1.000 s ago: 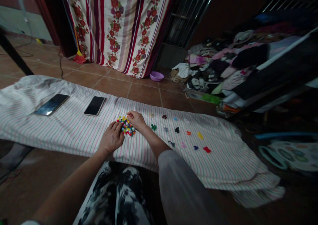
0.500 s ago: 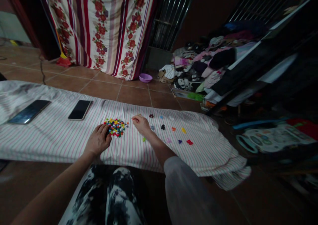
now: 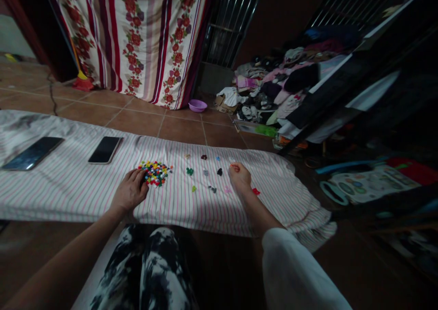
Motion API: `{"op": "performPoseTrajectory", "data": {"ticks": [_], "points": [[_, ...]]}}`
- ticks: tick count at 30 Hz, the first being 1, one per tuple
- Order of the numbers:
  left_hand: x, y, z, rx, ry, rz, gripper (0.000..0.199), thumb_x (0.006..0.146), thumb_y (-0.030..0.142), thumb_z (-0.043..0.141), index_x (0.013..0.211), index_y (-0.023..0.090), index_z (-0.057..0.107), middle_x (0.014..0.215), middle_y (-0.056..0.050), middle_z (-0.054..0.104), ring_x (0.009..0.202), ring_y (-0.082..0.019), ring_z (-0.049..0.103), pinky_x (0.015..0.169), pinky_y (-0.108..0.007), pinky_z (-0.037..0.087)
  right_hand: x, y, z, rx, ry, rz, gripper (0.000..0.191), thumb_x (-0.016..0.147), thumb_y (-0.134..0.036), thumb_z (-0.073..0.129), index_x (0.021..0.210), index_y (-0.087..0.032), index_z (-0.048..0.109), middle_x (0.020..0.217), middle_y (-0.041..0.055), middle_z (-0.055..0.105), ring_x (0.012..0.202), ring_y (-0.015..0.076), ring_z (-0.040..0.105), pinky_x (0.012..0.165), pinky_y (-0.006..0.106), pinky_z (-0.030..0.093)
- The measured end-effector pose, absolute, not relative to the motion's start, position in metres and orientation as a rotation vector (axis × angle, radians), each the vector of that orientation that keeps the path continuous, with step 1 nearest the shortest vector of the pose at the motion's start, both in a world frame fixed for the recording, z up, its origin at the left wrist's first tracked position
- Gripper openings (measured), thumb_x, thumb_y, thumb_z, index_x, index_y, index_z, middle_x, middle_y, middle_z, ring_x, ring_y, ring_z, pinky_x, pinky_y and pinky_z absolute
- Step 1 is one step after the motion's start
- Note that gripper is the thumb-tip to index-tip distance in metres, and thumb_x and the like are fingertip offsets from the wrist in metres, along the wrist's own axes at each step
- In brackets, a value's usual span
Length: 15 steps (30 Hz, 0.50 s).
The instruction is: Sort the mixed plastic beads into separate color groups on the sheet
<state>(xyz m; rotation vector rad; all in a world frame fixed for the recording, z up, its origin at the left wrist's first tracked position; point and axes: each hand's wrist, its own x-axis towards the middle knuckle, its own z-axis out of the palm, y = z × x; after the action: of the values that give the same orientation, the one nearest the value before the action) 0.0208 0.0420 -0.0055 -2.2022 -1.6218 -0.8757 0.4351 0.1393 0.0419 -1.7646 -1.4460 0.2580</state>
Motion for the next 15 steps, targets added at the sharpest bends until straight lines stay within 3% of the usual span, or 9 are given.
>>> {"op": "performPoseTrajectory", "data": {"ticks": [7,15], "points": [[0.021,0.043,-0.007,-2.174,-1.603,-0.841,0.036,0.084,0.023,0.042,0.116,0.01,0.052,0.112,-0.016,0.062,0.114,-0.029,0.052,0.102,-0.046,0.045,0.477,0.142,0.033,-1.932,-1.438,0.176,0.02,0.067,-0.029,0.055,0.079,-0.022,0.07,0.076,0.0028,0.07,0.072,0.0195,0.063,0.071,0.03,0.048],[0.022,0.042,-0.002,-2.194,-1.55,-0.811,0.034,0.083,0.02,0.042,0.113,0.008,0.054,0.11,-0.016,0.063,0.111,-0.029,0.053,0.1,-0.045,0.046,0.471,0.15,0.028,-2.127,-1.554,0.195,0.023,0.078,-0.024,0.051,0.086,-0.02,0.072,0.089,0.0046,0.072,0.084,0.0175,0.064,0.075,0.025,0.045]]}}
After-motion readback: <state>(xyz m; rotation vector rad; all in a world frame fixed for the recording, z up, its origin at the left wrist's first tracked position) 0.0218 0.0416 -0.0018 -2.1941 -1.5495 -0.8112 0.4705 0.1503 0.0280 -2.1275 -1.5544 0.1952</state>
